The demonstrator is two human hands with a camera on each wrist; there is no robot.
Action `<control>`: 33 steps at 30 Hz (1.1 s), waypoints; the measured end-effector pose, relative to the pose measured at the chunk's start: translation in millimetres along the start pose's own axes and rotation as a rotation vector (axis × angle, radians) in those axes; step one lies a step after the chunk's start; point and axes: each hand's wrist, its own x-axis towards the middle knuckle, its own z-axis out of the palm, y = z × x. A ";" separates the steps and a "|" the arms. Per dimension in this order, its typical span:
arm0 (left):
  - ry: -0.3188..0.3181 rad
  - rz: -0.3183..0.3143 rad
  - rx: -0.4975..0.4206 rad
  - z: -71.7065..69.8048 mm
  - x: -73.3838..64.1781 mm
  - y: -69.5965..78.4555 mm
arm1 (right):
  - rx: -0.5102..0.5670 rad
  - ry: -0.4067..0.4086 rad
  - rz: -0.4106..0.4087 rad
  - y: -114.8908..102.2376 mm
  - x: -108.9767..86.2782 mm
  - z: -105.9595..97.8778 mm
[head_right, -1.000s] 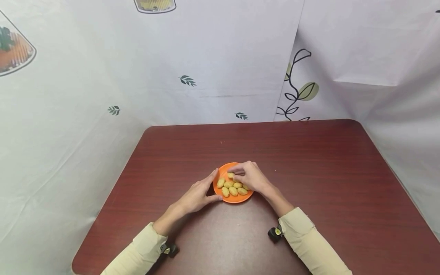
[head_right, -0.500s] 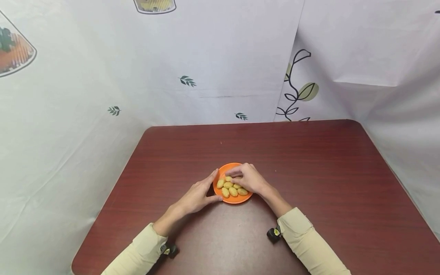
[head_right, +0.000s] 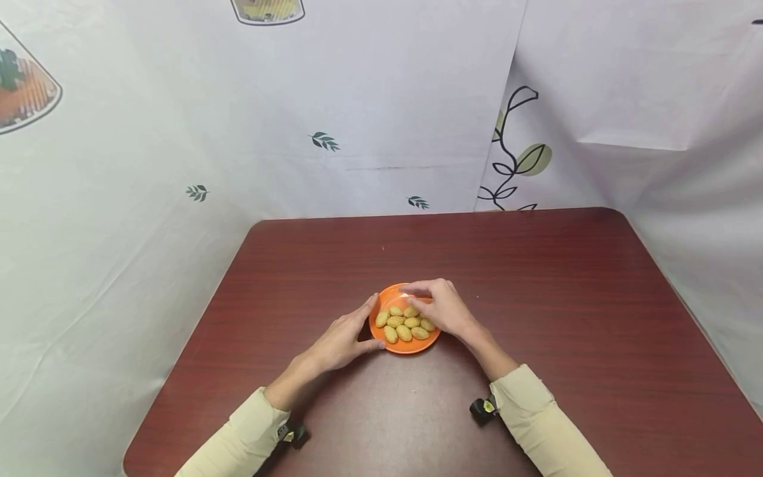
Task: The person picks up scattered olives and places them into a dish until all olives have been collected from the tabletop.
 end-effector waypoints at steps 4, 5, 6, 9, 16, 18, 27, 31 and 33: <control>-0.001 0.003 0.003 0.3 0.4 -0.4 | 0.002 0.059 0.016 0.4 -7.0 -11.4; -0.001 0.003 0.002 0.3 0.6 -0.5 | 0.012 0.068 0.023 0.5 -9.1 -14.5; 0.002 0.007 0.004 0.2 0.8 -0.3 | 0.023 0.077 0.027 1.4 -11.2 -17.6; -0.004 0.003 0.009 -0.4 1.5 0.2 | 0.039 0.110 0.038 4.2 -18.0 -26.9; -0.010 0.003 0.024 -1.0 3.1 -0.2 | -0.005 0.241 0.022 13.9 -32.5 -44.1; -0.010 0.007 0.024 -1.0 3.6 -0.5 | -0.021 0.266 0.024 16.1 -35.5 -47.8; -0.018 0.021 0.028 0.3 8.7 0.8 | -0.163 0.264 0.071 25.9 -47.0 -58.8; -0.018 0.017 0.022 0.9 9.3 1.0 | -0.196 0.227 0.081 29.2 -53.0 -61.7; -0.023 0.011 0.017 0.8 8.9 0.2 | -0.205 0.206 0.088 30.9 -56.6 -62.9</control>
